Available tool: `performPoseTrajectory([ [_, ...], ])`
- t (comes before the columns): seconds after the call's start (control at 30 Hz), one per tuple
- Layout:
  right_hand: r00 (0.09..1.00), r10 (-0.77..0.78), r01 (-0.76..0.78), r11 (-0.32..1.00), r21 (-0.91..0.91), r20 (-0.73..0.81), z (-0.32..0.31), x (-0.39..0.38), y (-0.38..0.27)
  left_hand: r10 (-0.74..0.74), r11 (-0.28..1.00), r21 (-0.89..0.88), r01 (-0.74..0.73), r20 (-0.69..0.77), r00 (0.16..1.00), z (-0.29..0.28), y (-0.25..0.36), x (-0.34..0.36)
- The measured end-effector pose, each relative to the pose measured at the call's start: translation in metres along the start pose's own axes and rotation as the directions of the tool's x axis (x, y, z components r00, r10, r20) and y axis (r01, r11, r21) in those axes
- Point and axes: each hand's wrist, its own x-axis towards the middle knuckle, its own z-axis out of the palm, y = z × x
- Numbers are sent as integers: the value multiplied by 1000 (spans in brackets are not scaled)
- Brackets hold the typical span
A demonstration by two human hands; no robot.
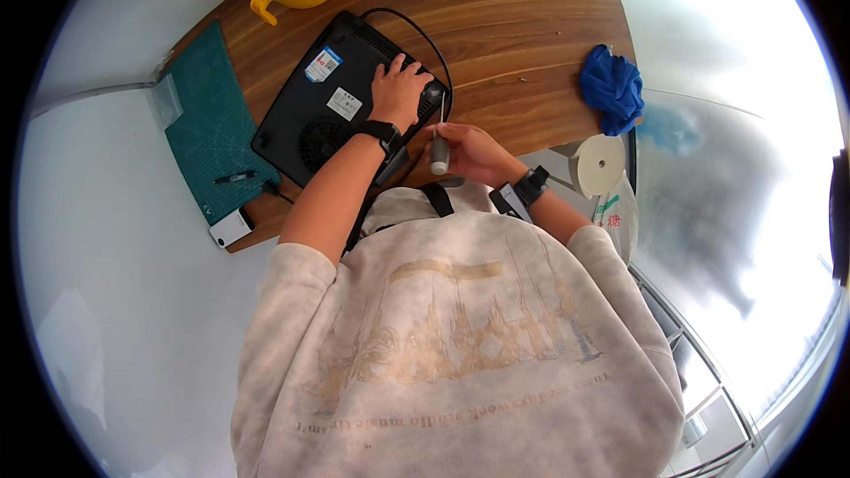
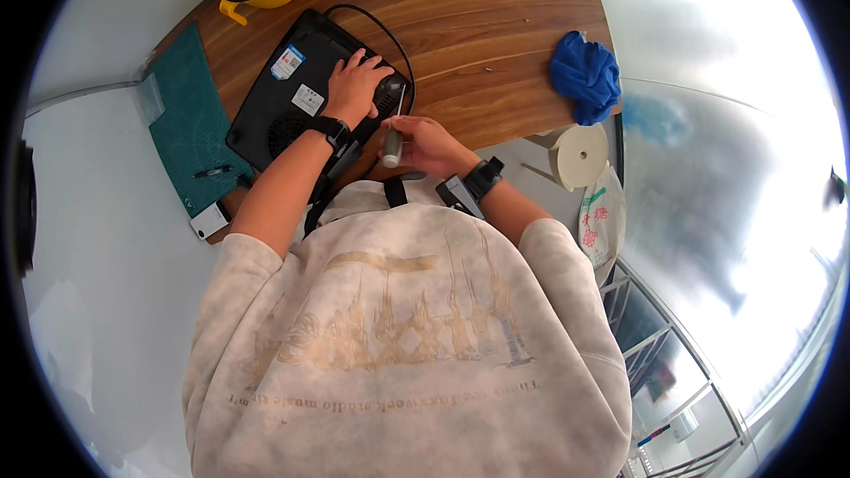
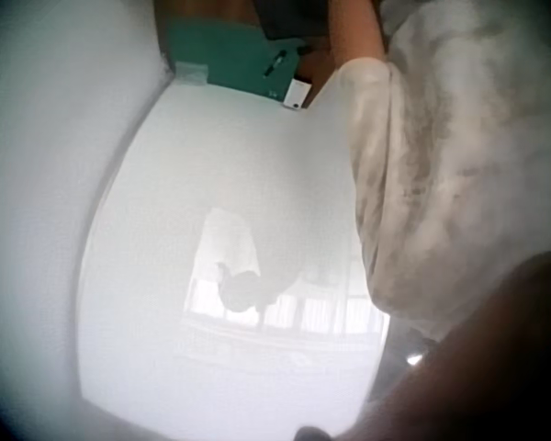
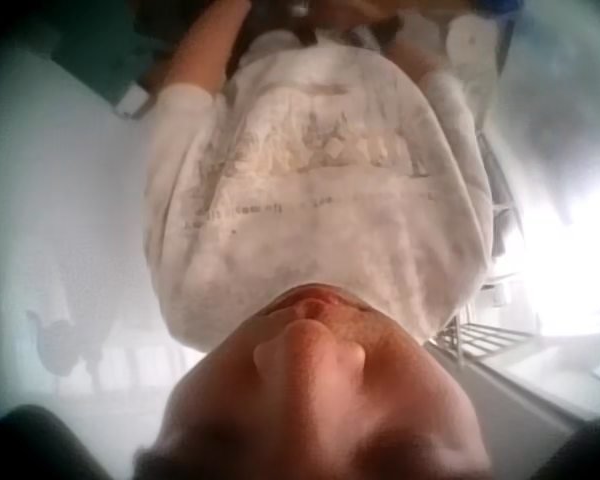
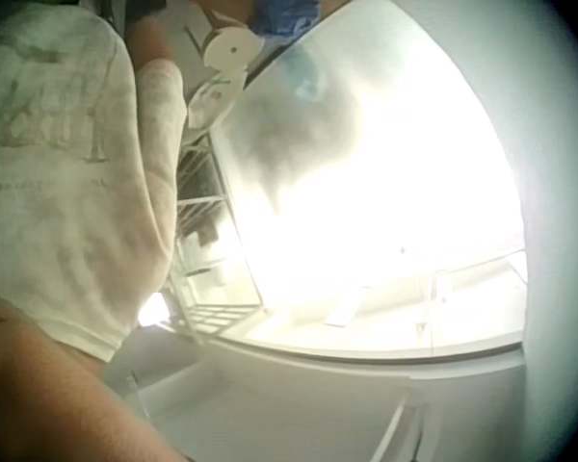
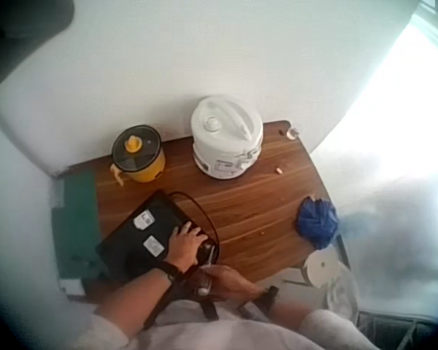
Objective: The person uses a screwdriver to unscrew a black portable induction cooktop and then unscrews the handle of a yellow pot lid. The cooktop is flipped over to reveal its underside, and the pot lid is separated from its handle.
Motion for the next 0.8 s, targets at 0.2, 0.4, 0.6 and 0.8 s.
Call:
performPoseTrajectory([
  [0.2,863,-429,-26,490,-871,-268,-50,-27,-11,-14,1000,18,14,25,1000,-2,2,-1],
  [0.4,727,-677,-65,-230,-971,112,-63,-51,-46,-7,1000,-11,8,24,1000,-5,3,-2],
  [0.6,724,-608,24,-450,-893,326,-54,-44,-80,-4,999,-44,4,5,1000,-3,1,-1],
  [0.8,772,-523,77,-488,-869,362,-40,-44,-104,-8,1000,-28,9,22,1000,-7,2,-2],
])
